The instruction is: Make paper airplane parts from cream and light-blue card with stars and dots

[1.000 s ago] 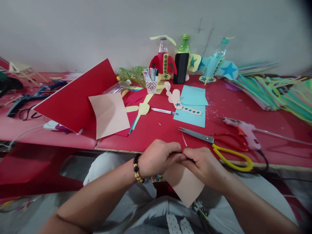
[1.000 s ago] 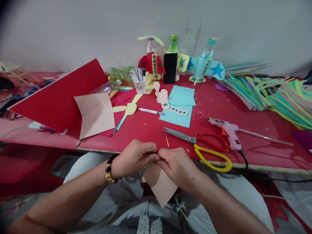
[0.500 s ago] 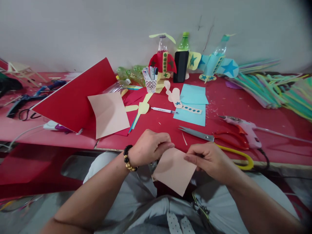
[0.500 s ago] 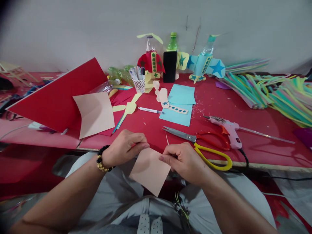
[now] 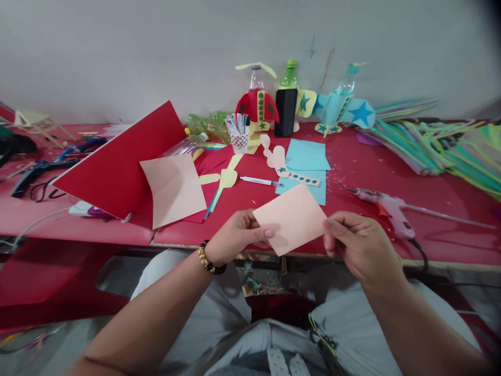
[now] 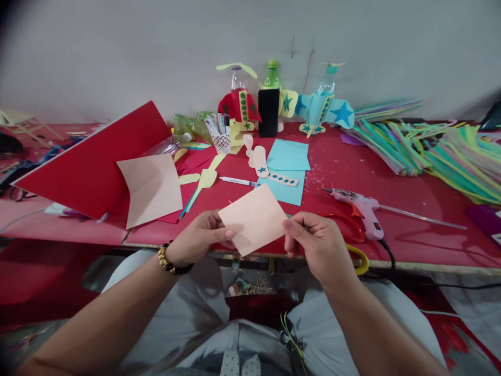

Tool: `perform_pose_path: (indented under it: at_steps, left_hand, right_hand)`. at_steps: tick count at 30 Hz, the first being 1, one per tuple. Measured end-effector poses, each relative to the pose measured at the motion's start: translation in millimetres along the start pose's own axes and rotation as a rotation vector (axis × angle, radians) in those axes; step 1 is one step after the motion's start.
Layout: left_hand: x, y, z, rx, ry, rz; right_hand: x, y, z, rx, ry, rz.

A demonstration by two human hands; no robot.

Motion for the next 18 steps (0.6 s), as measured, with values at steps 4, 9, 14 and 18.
perform_pose_path:
  at_steps: [4, 9, 14, 18]
  left_hand:
    - [2, 4.4, 10, -0.091, -0.026, -0.117]
    - [2, -6.1, 7, -0.127, -0.024, -0.207]
    - [-3, -17.8, 8, -0.168, -0.075, -0.231]
    - [-5, -22.6, 11, -0.184, -0.084, -0.253]
  right_hand:
    - [-1, 6, 0, -0.039, -0.025, -0.004]
    - [-5, -31, 31, -0.625, -0.243, -0.217]
    - [-3, -81, 15, -1.252, -0.267, -0.026]
    - [0, -93, -4, -1.374, -0.350, 0.082]
Point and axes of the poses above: each hand's wrist, its own x-axis towards the middle knuckle, its own y-axis out of the palm, z = x × y, the point moved 5 cm from there along x, towards the middle knuckle, and after that the axes turned 6 degrees about x, right-handed, at the moved point
